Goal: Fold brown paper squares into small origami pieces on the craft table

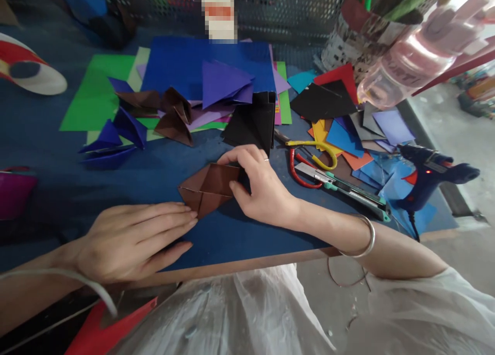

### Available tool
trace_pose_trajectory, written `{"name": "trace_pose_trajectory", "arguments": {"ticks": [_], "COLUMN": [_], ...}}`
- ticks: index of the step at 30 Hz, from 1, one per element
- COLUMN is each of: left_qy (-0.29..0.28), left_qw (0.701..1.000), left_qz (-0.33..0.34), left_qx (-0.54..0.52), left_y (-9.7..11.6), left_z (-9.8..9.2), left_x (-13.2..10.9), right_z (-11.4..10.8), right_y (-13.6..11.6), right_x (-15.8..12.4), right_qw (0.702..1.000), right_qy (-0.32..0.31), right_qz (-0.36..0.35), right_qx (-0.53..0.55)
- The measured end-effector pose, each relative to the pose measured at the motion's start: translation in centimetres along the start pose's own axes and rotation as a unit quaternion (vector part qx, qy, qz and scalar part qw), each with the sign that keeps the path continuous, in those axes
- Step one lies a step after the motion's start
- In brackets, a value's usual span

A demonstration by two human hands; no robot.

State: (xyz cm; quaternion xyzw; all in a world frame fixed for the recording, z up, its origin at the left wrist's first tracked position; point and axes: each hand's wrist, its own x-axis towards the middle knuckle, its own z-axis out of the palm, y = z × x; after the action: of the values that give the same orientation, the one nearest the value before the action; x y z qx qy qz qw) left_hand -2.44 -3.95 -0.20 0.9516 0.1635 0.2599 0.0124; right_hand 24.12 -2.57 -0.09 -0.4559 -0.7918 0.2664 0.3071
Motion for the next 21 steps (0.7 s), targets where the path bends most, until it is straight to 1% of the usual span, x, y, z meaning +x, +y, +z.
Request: {"name": "trace_pose_trajectory", "arguments": {"ticks": [2,7,9,11,14,16,19,21], "left_qy": [0.01,0.025,0.02,0.0,-0.023,-0.021,-0.014,-0.008], "left_qw": [1.0,0.998,0.998,0.999,0.998,0.998,0.998,0.998], "left_qz": [-0.001,-0.014,-0.019,-0.022,-0.03,-0.035,-0.04,-0.037], "left_qx": [0.017,0.052,0.053,0.049,0.044,0.05,0.054,0.054], "left_y": [-0.15,-0.16,-0.08,-0.03,-0.04,-0.11,-0.33,-0.53], "left_z": [-0.02,0.11,0.25,0.35,0.35,0.31,0.28,0.29], "left_x": [0.1,0.41,0.42,0.42,0.54,0.69,0.91,0.96], "right_z": [0.09,0.18,0.22,0.28,0.36,0.33,0.02,-0.29], "right_y": [0.29,0.37,0.28,0.21,0.18,0.14,0.01,0.01], "right_x": [0.13,0.26,0.21,0.14,0.07,0.04,0.06,0.15], "right_qw": [0.999,0.999,0.999,0.999,0.999,0.998,0.998,0.995], "right_qy": [0.027,0.03,0.023,0.015,0.022,0.025,0.004,-0.003], "right_qz": [0.001,0.016,0.019,0.017,-0.016,-0.031,-0.042,-0.075], "right_qx": [-0.016,-0.032,-0.026,-0.023,-0.043,-0.049,-0.046,-0.065]}}
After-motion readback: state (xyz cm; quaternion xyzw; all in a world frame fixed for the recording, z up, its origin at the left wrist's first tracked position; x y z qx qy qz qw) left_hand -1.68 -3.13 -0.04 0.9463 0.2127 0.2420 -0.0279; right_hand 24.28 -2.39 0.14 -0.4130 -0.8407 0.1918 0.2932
